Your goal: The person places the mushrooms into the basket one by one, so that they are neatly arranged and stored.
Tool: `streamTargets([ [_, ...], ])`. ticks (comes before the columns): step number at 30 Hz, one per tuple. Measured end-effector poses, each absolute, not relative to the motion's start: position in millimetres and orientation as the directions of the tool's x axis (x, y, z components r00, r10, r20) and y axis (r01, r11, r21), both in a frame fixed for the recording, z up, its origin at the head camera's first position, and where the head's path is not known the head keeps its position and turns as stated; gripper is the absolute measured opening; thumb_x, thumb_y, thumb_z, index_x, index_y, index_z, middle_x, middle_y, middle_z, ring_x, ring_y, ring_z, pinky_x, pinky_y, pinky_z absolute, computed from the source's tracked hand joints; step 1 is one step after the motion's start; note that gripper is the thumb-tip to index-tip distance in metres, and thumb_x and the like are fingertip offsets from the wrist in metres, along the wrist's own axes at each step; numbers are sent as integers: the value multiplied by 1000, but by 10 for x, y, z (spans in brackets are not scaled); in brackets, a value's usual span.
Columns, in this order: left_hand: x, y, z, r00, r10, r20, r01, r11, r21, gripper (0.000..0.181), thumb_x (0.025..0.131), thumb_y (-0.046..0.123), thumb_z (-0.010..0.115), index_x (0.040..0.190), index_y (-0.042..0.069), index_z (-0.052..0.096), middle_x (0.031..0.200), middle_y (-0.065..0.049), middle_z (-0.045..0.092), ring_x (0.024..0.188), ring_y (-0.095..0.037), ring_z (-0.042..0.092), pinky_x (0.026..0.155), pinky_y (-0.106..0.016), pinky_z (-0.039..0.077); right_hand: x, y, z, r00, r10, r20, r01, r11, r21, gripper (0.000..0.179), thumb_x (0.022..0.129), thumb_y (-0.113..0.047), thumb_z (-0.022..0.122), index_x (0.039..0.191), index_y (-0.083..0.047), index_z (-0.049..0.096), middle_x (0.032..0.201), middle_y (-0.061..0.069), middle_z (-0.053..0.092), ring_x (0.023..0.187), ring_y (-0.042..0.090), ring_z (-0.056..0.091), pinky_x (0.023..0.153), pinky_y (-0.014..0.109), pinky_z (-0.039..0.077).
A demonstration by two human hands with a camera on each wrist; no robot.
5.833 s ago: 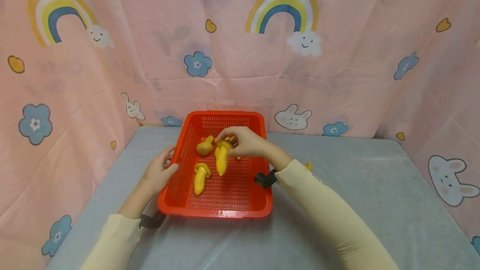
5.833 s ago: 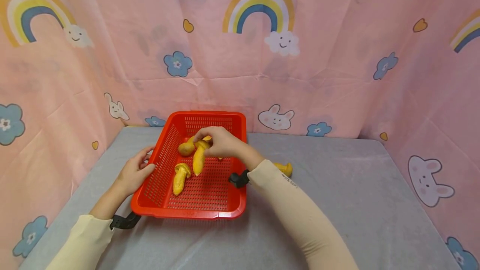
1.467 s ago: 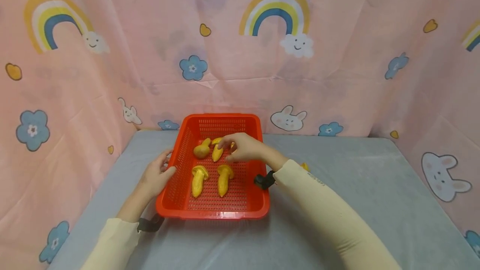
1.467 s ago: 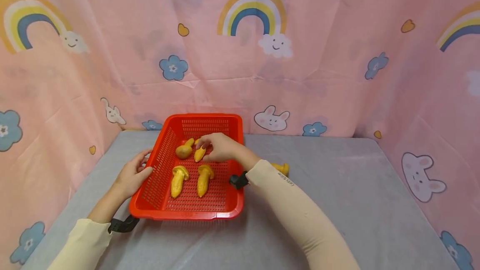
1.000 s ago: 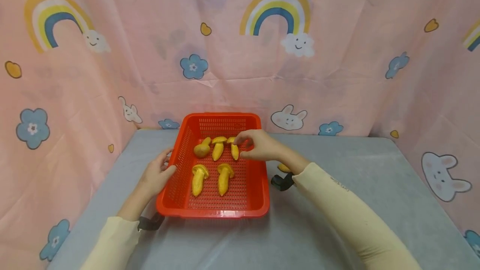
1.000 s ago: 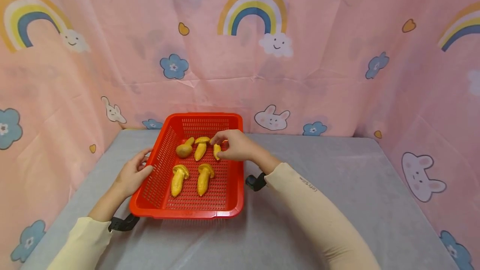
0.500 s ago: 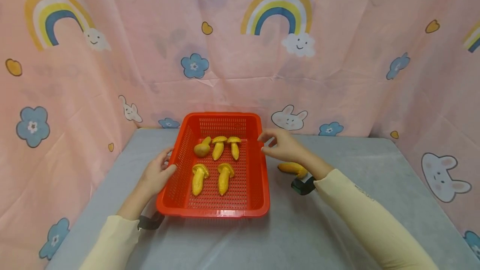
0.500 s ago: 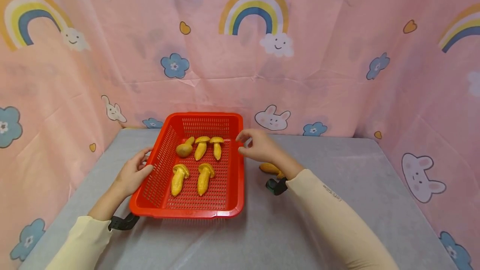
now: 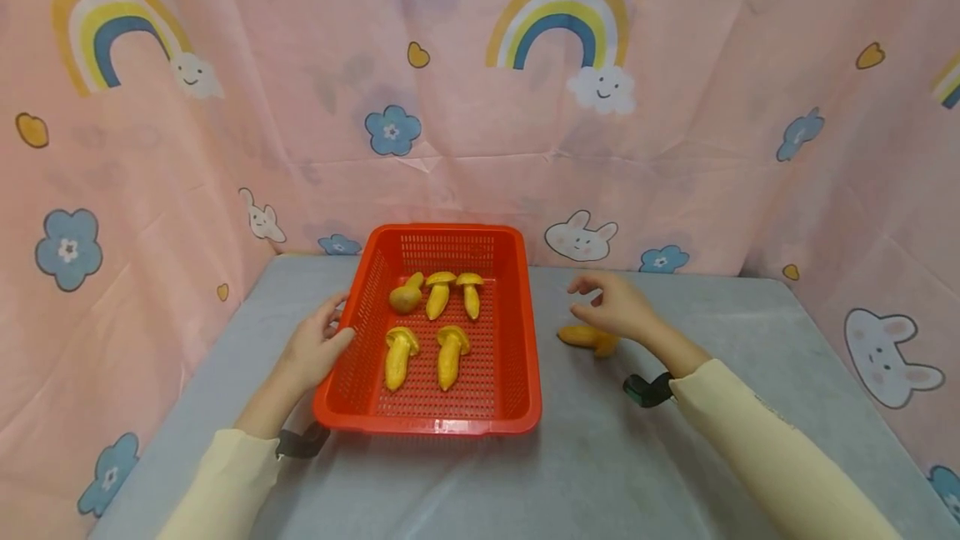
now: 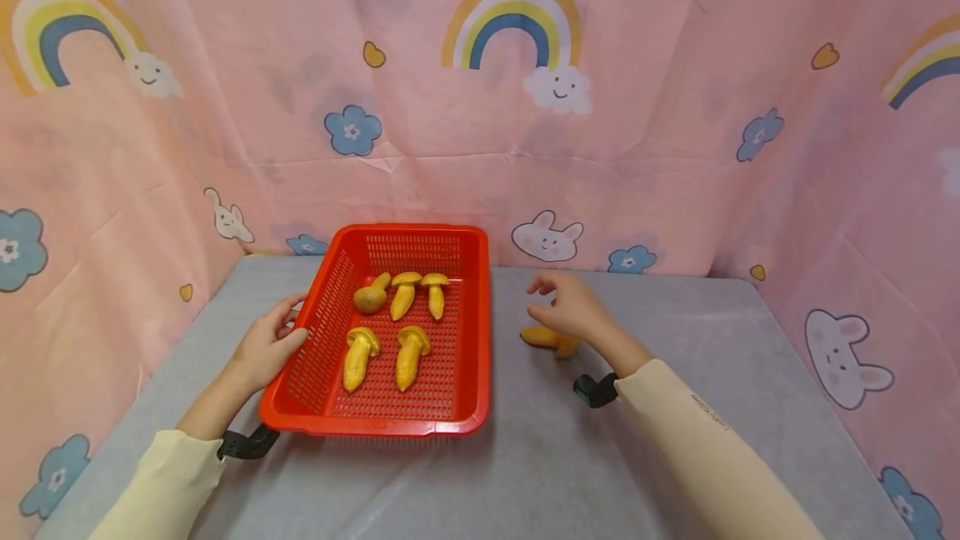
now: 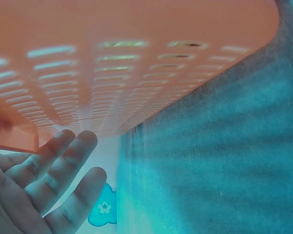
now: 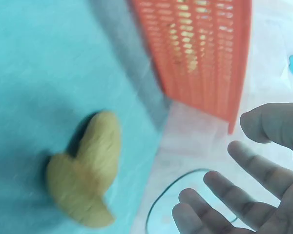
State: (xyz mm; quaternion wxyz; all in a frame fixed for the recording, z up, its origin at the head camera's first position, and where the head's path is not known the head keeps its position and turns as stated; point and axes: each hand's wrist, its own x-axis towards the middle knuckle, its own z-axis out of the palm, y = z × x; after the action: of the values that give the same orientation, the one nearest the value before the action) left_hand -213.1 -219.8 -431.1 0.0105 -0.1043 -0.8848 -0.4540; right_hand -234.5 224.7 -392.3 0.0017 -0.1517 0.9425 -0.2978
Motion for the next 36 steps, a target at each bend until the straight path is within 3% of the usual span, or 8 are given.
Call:
streamTargets([
  [12, -2124, -2193, -4289, -980, 172, 95, 177, 559, 810, 61, 94, 13, 49, 150, 3, 27, 129, -27, 54, 104, -37, 65, 79, -45, 58, -2288, 2567, -4139, -960, -267, 84, -270, 807, -525, 28, 86, -19, 66, 107, -1, 65, 113, 25, 64, 101, 41, 61, 82, 50, 54],
  [22, -2128, -2183, -4303, -978, 174, 119, 198, 567, 799, 59, 92, 10, 49, 148, 3, 30, 124, -26, 57, 102, -36, 66, 77, -43, 58, -2308, 2629, -4284, -985, -152, -80, -96, 874, -476, 37, 86, -27, 66, 113, -1, 62, 113, 25, 62, 98, 36, 59, 80, 47, 54],
  [36, -2125, -2193, -4295, -978, 176, 112, 194, 564, 803, 61, 93, 11, 49, 149, 3, 28, 127, -26, 56, 103, -35, 66, 78, -43, 58, -2259, 2616, -4384, -985, -139, -100, -65, 844, -532, 33, 87, -24, 65, 112, -1, 62, 115, 28, 62, 99, 36, 60, 75, 42, 54],
])
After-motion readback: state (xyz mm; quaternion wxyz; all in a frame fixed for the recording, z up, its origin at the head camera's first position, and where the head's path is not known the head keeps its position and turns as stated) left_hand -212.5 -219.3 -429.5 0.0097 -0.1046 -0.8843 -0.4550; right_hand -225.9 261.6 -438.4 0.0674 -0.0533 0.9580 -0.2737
